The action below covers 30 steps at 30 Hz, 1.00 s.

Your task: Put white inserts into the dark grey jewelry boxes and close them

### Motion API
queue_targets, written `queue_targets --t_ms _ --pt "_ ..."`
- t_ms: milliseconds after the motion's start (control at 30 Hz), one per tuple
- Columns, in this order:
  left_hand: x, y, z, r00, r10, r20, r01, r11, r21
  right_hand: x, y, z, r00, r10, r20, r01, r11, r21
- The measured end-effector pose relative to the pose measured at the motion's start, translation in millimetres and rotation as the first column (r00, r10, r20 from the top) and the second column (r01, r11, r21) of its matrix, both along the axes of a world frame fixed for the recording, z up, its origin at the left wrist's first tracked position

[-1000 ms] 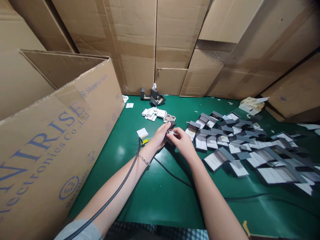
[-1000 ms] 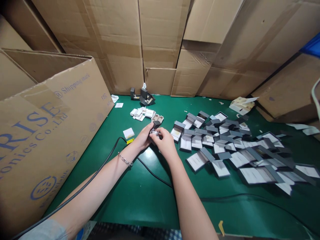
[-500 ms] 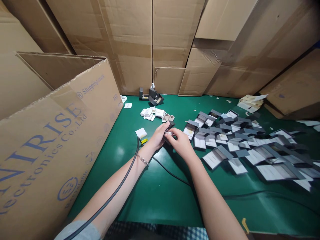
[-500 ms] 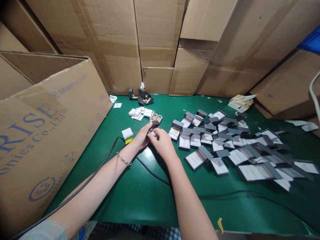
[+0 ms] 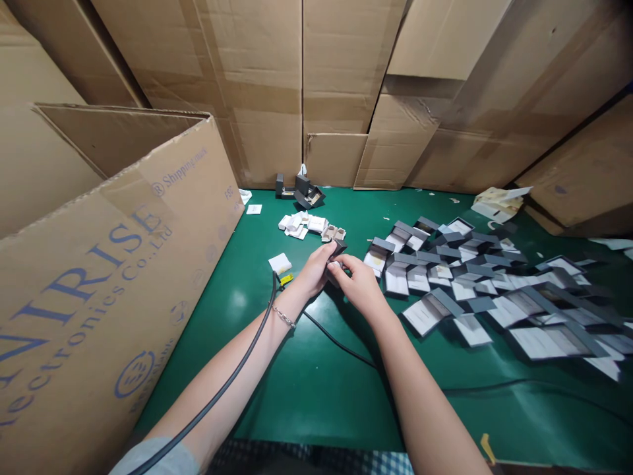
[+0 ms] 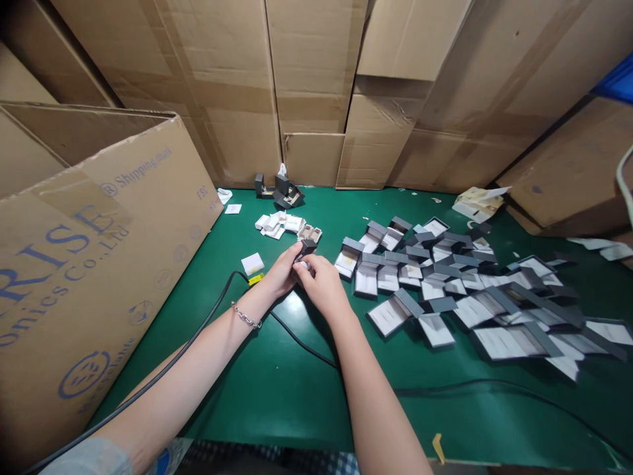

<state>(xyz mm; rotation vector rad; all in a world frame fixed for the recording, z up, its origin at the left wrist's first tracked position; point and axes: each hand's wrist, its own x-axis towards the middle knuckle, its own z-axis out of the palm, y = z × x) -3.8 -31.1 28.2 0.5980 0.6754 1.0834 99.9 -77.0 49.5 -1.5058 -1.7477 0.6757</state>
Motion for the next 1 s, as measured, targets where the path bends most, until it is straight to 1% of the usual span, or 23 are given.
queue_targets --t_ms 133,267,433,567,733,800,933,1000 --pt "0 -1 0.8 1.000 0.004 -0.001 -0.004 1.000 0.029 -1 1 0.3 0.999 -0.039 -0.019 0.039 0.999 -0.003" --pt "-1 -1 0.4 1.000 0.011 -0.016 -0.010 0.999 0.045 -1 2 -4.2 0.995 -0.089 -0.035 0.087 0.995 -0.052" --pt "-1 -1 0.4 1.000 0.005 -0.013 -0.004 0.999 0.035 0 3 -9.0 0.995 -0.050 -0.083 0.044 0.997 -0.064" --pt "-1 0 -1.5 1.000 0.005 -0.008 -0.005 0.999 0.033 1 2 -6.0 0.997 -0.053 -0.048 0.050 0.997 -0.062" --pt "-1 1 -2.5 1.000 0.007 0.003 -0.007 0.999 0.039 -2 1 -3.1 0.998 -0.060 -0.026 0.060 0.998 -0.007" --pt "-2 2 -1.5 1.000 0.016 0.026 -0.017 1.000 0.007 -4 1 -4.3 0.999 -0.045 -0.016 0.045 0.999 0.026" --pt "-3 5 -2.1 0.999 0.027 0.032 -0.022 0.991 -0.131 -10 0 -9.8 0.998 0.000 0.055 -0.004 0.998 0.069" --pt "-4 7 -4.0 0.998 0.050 0.047 -0.043 0.987 -0.154 -11 -1 -12.4 0.995 0.020 0.093 -0.028 0.996 0.085"
